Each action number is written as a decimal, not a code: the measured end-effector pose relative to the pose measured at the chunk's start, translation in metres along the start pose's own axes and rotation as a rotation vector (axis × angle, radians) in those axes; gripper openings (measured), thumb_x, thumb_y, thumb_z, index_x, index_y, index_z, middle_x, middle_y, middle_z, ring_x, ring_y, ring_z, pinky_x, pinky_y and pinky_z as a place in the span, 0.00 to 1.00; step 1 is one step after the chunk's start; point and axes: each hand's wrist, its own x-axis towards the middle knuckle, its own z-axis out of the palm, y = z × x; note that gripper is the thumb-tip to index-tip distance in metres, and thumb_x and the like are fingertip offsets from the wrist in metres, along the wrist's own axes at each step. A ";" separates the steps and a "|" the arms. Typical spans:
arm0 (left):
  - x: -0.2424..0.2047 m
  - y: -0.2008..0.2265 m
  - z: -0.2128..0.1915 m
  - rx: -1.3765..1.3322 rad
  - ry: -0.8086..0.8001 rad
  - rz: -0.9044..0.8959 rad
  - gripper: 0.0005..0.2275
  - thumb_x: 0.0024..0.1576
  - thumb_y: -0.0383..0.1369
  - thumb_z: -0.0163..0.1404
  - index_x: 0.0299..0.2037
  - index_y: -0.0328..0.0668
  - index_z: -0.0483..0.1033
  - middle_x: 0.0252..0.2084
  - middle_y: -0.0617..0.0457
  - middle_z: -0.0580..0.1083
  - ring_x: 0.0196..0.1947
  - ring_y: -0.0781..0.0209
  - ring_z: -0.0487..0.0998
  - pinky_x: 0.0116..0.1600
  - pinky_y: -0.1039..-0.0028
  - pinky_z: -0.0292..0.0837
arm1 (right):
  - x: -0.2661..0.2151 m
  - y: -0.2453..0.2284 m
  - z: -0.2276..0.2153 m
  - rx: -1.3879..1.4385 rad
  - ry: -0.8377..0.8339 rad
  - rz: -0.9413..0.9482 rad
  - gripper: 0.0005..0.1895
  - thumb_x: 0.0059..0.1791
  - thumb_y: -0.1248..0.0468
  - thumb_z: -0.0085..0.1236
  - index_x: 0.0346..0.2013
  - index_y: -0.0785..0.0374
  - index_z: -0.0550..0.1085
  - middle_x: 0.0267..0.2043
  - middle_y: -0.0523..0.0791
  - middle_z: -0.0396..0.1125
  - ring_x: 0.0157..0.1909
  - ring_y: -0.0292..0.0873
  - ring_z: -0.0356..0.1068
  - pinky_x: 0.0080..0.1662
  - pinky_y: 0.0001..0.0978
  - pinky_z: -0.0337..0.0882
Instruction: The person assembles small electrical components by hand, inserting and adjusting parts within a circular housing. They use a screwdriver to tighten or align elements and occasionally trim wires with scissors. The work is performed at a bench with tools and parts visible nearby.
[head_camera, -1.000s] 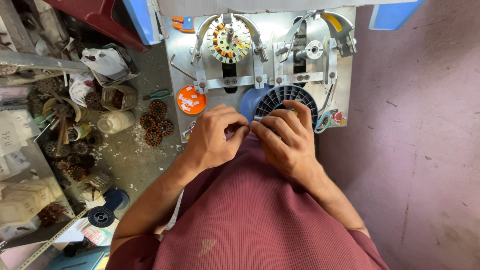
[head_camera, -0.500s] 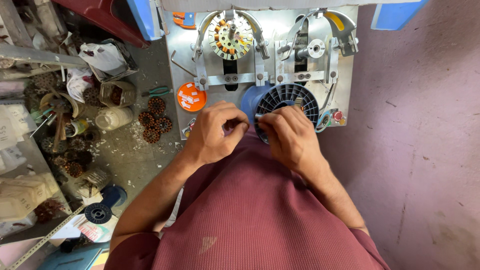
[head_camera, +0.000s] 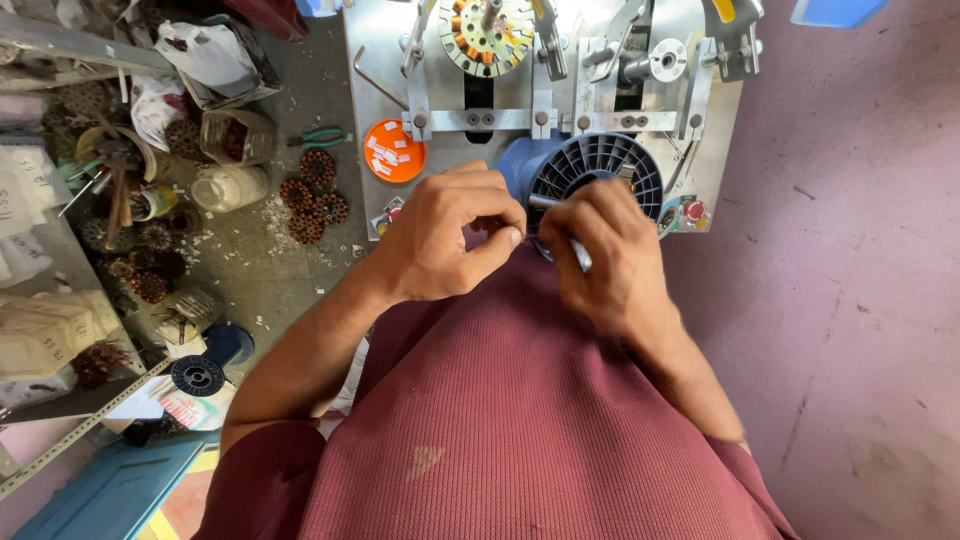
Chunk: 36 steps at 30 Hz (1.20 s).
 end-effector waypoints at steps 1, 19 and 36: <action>0.001 0.000 -0.002 0.033 0.028 0.013 0.01 0.52 0.24 0.54 0.30 0.36 0.78 0.29 0.52 0.74 0.31 0.57 0.73 0.36 0.69 0.69 | -0.003 -0.005 -0.002 0.040 -0.009 -0.027 0.11 0.44 0.76 0.65 0.37 0.65 0.73 0.38 0.47 0.66 0.41 0.50 0.67 0.43 0.40 0.69; 0.002 -0.006 0.002 -0.002 0.064 0.007 0.02 0.54 0.26 0.54 0.31 0.36 0.78 0.28 0.54 0.74 0.31 0.61 0.72 0.38 0.71 0.67 | -0.008 0.012 -0.010 0.131 0.174 0.145 0.09 0.50 0.75 0.66 0.42 0.65 0.74 0.50 0.48 0.66 0.51 0.45 0.71 0.50 0.33 0.72; 0.001 -0.014 0.029 -0.061 0.179 -0.035 0.04 0.57 0.26 0.59 0.40 0.36 0.81 0.34 0.52 0.76 0.33 0.61 0.76 0.39 0.73 0.72 | -0.013 0.012 0.014 0.285 0.165 0.149 0.07 0.51 0.75 0.63 0.43 0.67 0.77 0.42 0.48 0.70 0.45 0.41 0.72 0.45 0.29 0.72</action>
